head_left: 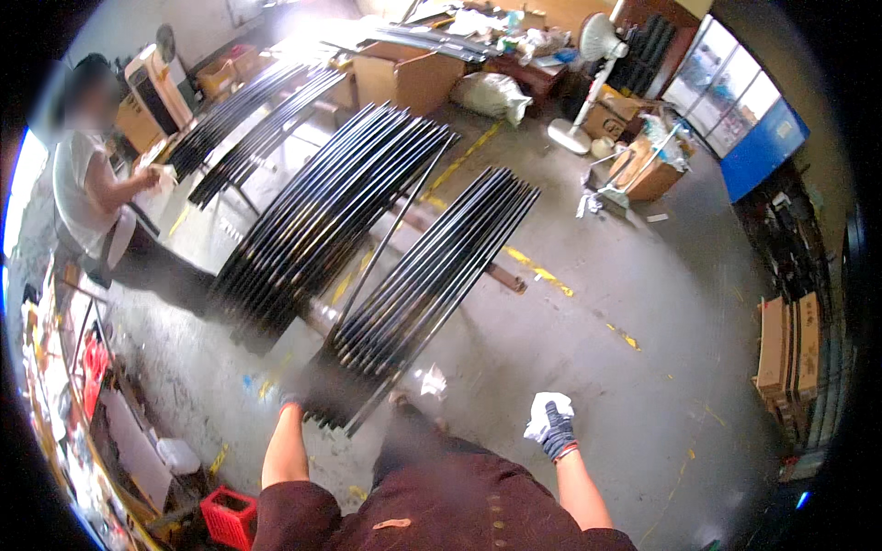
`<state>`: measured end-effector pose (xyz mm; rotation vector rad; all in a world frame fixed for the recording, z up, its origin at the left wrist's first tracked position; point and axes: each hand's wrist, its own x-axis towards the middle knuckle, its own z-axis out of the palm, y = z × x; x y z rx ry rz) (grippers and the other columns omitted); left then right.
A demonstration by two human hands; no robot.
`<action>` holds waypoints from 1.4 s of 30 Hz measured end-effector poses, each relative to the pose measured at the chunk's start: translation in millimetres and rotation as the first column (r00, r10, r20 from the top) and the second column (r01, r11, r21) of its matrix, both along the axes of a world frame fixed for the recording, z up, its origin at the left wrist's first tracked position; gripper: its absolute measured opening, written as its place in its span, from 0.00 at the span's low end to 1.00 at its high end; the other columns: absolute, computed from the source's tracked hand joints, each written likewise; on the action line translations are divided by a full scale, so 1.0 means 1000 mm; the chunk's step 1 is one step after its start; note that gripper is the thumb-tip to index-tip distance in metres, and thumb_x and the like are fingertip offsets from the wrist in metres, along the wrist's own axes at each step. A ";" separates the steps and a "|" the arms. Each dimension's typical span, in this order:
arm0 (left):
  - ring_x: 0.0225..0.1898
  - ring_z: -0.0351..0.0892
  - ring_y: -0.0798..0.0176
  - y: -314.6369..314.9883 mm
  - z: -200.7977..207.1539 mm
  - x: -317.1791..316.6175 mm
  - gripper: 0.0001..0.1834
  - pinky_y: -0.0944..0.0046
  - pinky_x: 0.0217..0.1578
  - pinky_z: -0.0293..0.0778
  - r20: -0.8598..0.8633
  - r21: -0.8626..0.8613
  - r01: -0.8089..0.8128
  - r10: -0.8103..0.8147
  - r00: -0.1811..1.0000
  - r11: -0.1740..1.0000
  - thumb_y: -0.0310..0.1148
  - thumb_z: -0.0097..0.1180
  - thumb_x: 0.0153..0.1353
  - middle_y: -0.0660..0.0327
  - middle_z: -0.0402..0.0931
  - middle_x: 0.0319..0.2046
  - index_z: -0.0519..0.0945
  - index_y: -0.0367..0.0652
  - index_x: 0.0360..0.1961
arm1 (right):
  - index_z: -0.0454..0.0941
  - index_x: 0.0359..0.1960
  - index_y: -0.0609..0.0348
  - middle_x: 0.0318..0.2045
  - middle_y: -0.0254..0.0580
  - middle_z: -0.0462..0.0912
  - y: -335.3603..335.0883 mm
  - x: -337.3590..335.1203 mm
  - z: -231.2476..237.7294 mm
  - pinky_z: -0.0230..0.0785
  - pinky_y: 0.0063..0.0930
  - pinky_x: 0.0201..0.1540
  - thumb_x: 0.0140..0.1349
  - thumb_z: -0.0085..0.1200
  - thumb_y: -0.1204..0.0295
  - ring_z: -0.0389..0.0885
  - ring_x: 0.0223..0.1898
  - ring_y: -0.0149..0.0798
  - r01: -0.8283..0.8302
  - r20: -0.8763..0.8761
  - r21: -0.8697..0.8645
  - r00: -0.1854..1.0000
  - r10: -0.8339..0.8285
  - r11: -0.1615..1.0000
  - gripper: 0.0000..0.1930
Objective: The person wipes long black metal poles one at a time with a white cloth, picking each pole up from a rack, cleaning its length, and then setting it back down.
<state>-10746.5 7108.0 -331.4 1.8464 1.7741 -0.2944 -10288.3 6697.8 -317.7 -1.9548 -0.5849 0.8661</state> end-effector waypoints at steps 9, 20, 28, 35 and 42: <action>0.52 0.67 0.46 -0.001 -0.012 0.022 0.23 0.54 0.52 0.64 -0.050 0.133 0.015 -0.008 0.999 0.991 0.44 0.55 0.53 0.46 0.70 0.49 0.72 0.41 0.47 | 0.67 0.45 0.55 0.40 0.45 0.74 -0.118 0.001 -0.008 0.70 0.44 0.34 0.63 0.39 0.57 0.75 0.33 0.49 0.014 0.083 -0.448 0.996 0.025 0.894 0.17; 0.38 0.73 0.42 -0.023 0.022 0.040 0.13 0.51 0.41 0.69 0.186 0.600 0.187 -0.362 0.913 0.778 0.36 0.47 0.56 0.46 0.74 0.35 0.74 0.42 0.40 | 0.60 0.58 0.53 0.49 0.38 0.72 -0.081 -0.009 0.016 0.69 0.37 0.46 0.61 0.45 0.49 0.73 0.48 0.39 0.657 -0.575 -0.011 0.613 -0.542 0.754 0.29; 0.19 0.76 0.52 -0.093 0.150 0.204 0.10 0.55 0.17 0.69 0.097 0.504 0.671 -0.808 0.581 0.543 0.36 0.43 0.60 0.55 0.76 0.25 0.71 0.47 0.40 | 0.70 0.34 0.52 0.18 0.29 0.69 0.255 -0.108 0.127 0.64 0.27 0.19 0.62 0.48 0.61 0.69 0.16 0.30 0.512 -0.612 0.396 0.766 -0.196 0.762 0.09; 0.24 0.77 0.49 -0.079 0.163 0.165 0.15 0.52 0.19 0.68 0.197 0.343 0.784 -0.856 0.478 0.517 0.41 0.46 0.60 0.56 0.76 0.25 0.72 0.58 0.49 | 0.64 0.21 0.45 0.06 0.30 0.62 0.261 -0.045 0.147 0.56 0.33 0.08 0.62 0.40 0.52 0.60 0.06 0.35 0.696 -0.524 0.393 0.707 -0.475 0.601 0.16; 0.31 0.73 0.46 0.019 0.082 -0.091 0.05 0.52 0.31 0.68 -0.149 0.585 0.510 -0.535 0.832 0.630 0.30 0.46 0.52 0.51 0.74 0.27 0.74 0.41 0.27 | 0.60 0.19 0.41 0.07 0.30 0.61 0.111 0.148 0.211 0.51 0.38 0.12 0.57 0.35 0.46 0.60 0.07 0.39 0.723 -0.596 0.567 0.691 -0.410 0.395 0.17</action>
